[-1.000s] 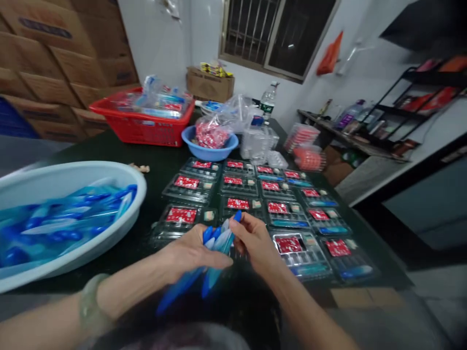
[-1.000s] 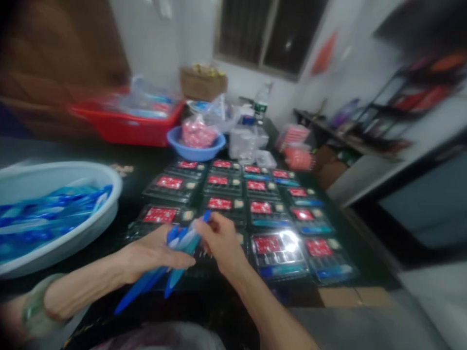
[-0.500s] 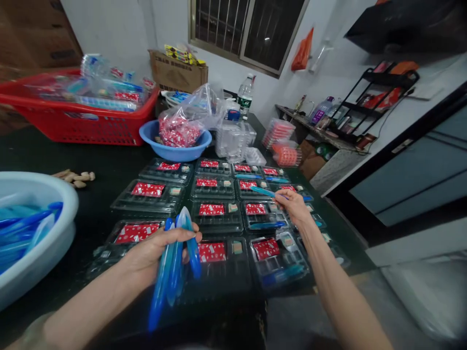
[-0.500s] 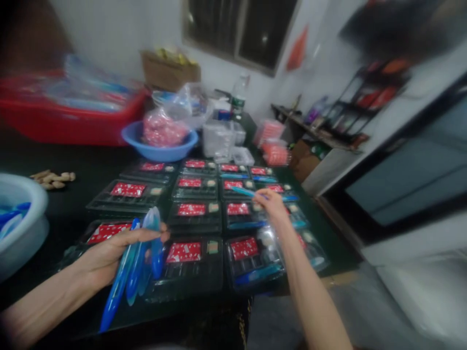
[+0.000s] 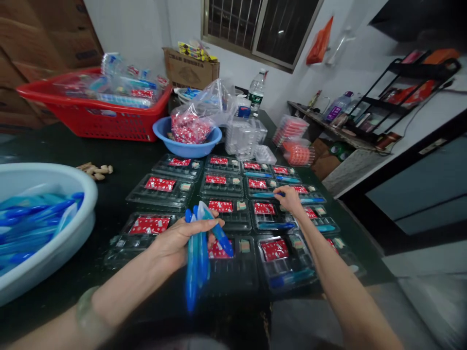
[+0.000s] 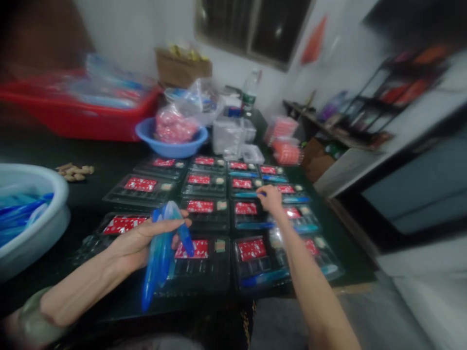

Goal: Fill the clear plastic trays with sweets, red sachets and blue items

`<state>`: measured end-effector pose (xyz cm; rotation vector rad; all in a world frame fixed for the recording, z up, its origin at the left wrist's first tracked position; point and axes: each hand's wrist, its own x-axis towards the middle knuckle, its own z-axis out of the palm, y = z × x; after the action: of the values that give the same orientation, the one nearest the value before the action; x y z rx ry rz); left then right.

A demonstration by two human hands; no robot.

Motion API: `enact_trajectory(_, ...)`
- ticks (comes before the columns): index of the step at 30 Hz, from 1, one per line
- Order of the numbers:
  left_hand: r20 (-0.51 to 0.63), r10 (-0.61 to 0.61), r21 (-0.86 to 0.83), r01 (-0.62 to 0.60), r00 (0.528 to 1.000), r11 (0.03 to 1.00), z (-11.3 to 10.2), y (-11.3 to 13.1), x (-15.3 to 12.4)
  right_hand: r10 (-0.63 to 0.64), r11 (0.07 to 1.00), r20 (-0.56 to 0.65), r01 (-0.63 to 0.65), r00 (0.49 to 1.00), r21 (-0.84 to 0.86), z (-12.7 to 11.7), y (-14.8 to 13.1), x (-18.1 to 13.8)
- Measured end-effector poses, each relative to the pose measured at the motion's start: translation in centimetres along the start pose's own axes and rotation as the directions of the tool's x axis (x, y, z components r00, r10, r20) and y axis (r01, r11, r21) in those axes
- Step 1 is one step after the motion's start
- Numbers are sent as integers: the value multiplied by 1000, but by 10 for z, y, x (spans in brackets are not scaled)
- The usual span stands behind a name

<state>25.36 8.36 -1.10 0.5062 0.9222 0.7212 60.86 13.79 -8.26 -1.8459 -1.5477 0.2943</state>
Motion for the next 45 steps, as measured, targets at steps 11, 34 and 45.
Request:
enact_trajectory(11, 43, 149, -34, -148, 988, 988, 0, -7, 12, -164, 797, 508, -189, 846, 573, 21, -171, -114)
enact_trajectory(34, -107, 149, -73, -157, 983, 985, -25, -2, -2, -28, 896, 102, 70, 994, -438, 21, -86, -55)
enact_trajectory(45, -44, 292, -10, -293, 955, 956, -27, -16, -11, -229, 821, 582, -166, 780, 546, 52, -210, -118)
